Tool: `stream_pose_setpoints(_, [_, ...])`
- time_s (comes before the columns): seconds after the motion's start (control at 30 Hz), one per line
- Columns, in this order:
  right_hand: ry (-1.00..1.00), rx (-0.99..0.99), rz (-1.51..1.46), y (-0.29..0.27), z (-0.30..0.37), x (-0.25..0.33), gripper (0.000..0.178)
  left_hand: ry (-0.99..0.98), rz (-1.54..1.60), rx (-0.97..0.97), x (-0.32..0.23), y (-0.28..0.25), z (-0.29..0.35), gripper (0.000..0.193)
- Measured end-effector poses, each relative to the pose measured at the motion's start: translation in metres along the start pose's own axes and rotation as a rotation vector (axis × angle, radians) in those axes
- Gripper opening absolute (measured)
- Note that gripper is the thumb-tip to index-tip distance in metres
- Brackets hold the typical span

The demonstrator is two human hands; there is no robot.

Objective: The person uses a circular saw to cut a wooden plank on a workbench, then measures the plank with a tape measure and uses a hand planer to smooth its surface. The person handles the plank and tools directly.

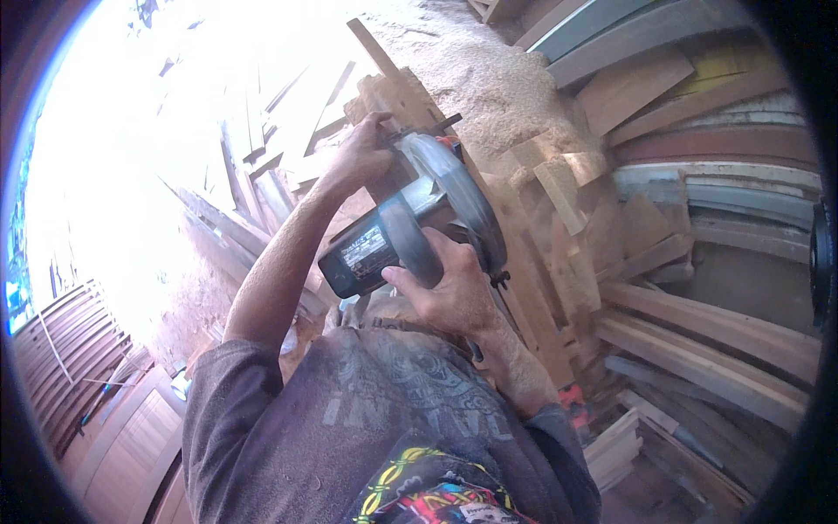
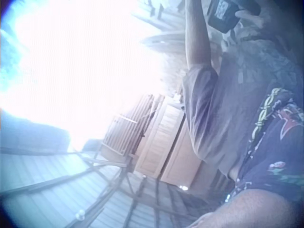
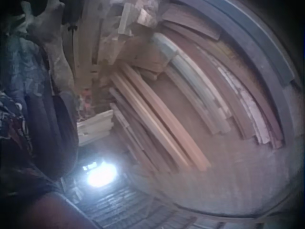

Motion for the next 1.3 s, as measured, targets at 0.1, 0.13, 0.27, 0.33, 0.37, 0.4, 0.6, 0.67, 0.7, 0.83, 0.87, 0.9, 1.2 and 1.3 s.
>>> stream_pose_setpoints(0.1, [-0.028, -0.019, -0.001, 0.001, -0.005, 0.002, 0.031, -0.010, 0.020, 0.013, 0.005, -0.002, -0.006, 0.081])
stream_pose_setpoints(0.13, [-0.015, -0.017, -0.019, 0.002, -0.007, 0.004, 0.031, -0.004, 0.053, 0.016, 0.010, -0.002, -0.010, 0.081])
stream_pose_setpoints(0.27, [-0.004, -0.014, -0.040, 0.003, -0.010, 0.004, 0.031, -0.017, 0.026, 0.004, 0.012, -0.005, -0.013, 0.074])
stream_pose_setpoints(0.33, [-0.010, -0.017, -0.029, 0.003, -0.013, 0.003, 0.031, -0.002, 0.055, 0.018, 0.007, -0.008, -0.012, 0.077])
stream_pose_setpoints(0.37, [-0.010, -0.013, -0.029, 0.003, -0.015, 0.005, 0.031, 0.002, 0.069, 0.021, 0.006, -0.010, -0.011, 0.079])
stream_pose_setpoints(0.4, [-0.010, -0.010, -0.028, 0.003, -0.016, 0.006, 0.031, 0.003, 0.073, 0.020, 0.007, -0.012, -0.013, 0.079])
stream_pose_setpoints(0.6, [-0.040, -0.012, -0.016, 0.007, -0.024, 0.003, 0.031, 0.032, 0.101, 0.010, 0.014, -0.016, -0.022, 0.075])
stream_pose_setpoints(0.67, [-0.043, -0.021, -0.021, 0.007, -0.027, 0.003, 0.031, 0.027, 0.097, 0.012, 0.010, -0.019, -0.022, 0.077])
stream_pose_setpoints(0.7, [-0.044, -0.026, -0.024, 0.007, -0.028, 0.003, 0.031, 0.012, 0.128, 0.019, 0.007, -0.021, -0.020, 0.078])
stream_pose_setpoints(0.83, [-0.071, -0.024, -0.023, 0.009, -0.035, 0.001, 0.031, -0.009, 0.182, 0.034, 0.006, -0.027, -0.024, 0.083])
stream_pose_setpoints(0.87, [-0.072, -0.019, -0.014, 0.009, -0.037, 0.003, 0.031, -0.005, 0.179, 0.035, 0.005, -0.028, -0.024, 0.084])
stream_pose_setpoints(0.9, [-0.073, -0.014, -0.006, 0.010, -0.038, 0.003, 0.030, -0.012, 0.190, 0.038, 0.003, -0.029, -0.024, 0.086])
stream_pose_setpoints(1.2, [-0.047, -0.004, -0.012, 0.012, -0.054, 0.007, 0.032, 0.010, 0.208, 0.084, -0.003, -0.044, -0.030, 0.085])
stream_pose_setpoints(1.3, [-0.080, -0.050, -0.052, 0.015, -0.058, 0.003, 0.036, 0.010, 0.160, 0.088, 0.006, -0.045, -0.044, 0.078])
Point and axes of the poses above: each hand's wrist, its own z-axis away from the middle knuckle, its own y-axis out of the palm, x = y × z, the point moved 3 cm from there along -z, towards the middle knuckle, and after that the axes turned 10 degrees about -y, right-handed, at the moved point
